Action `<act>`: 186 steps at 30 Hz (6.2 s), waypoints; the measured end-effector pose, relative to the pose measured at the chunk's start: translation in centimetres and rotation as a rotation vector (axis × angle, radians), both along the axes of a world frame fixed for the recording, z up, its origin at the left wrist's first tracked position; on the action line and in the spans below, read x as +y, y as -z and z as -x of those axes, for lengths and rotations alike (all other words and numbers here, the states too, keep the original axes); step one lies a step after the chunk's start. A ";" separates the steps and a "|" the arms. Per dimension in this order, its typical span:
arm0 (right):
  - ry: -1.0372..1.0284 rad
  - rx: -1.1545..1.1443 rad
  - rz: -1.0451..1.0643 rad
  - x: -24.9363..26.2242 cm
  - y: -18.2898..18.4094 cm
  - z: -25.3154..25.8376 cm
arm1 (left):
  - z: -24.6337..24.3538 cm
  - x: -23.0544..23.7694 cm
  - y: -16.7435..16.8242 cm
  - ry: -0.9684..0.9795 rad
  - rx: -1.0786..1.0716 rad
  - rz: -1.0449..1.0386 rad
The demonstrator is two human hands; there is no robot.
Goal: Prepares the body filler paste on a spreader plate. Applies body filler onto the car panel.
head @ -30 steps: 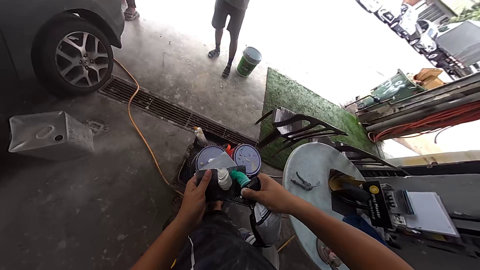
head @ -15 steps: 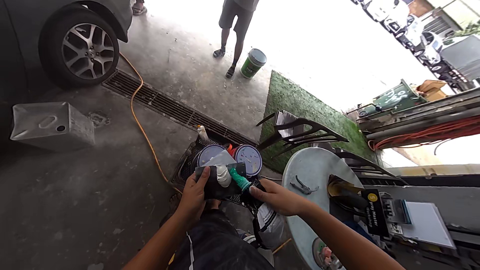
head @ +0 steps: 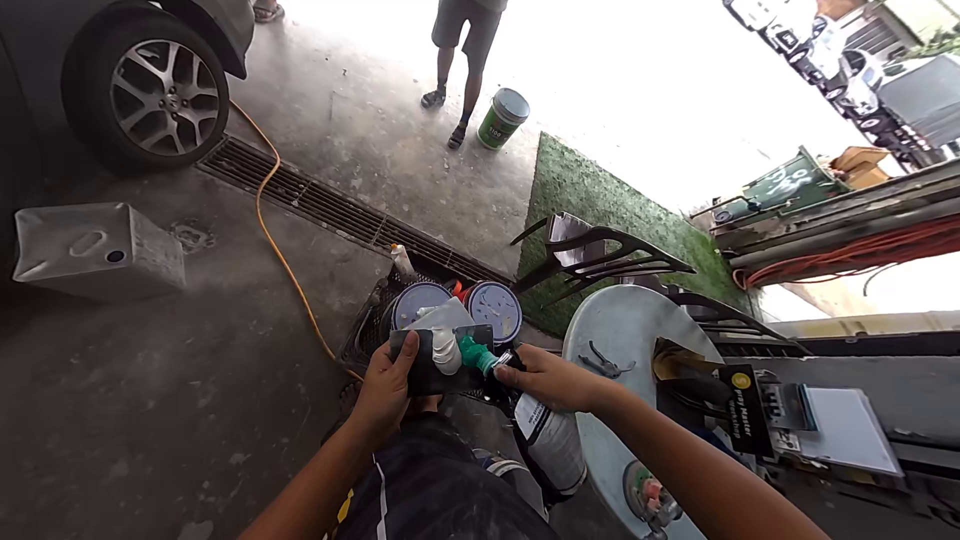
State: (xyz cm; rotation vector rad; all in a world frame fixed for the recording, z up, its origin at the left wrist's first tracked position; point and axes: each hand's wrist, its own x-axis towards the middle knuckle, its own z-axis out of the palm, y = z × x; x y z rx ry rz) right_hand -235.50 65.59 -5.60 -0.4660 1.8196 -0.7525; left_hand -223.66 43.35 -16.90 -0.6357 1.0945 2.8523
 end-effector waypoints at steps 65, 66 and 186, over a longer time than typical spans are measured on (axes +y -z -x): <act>1.511 0.563 0.632 -5.6 6.5 -5.2 | 2.4 -1.0 -6.4 0.013 0.308 0.336; 1.498 0.578 0.645 -6.1 6.5 -5.3 | 2.5 -1.1 -6.4 0.022 0.326 0.409; 0.399 0.182 0.388 -4.9 -1.6 3.6 | 0.5 -0.6 -4.1 -0.255 0.112 0.230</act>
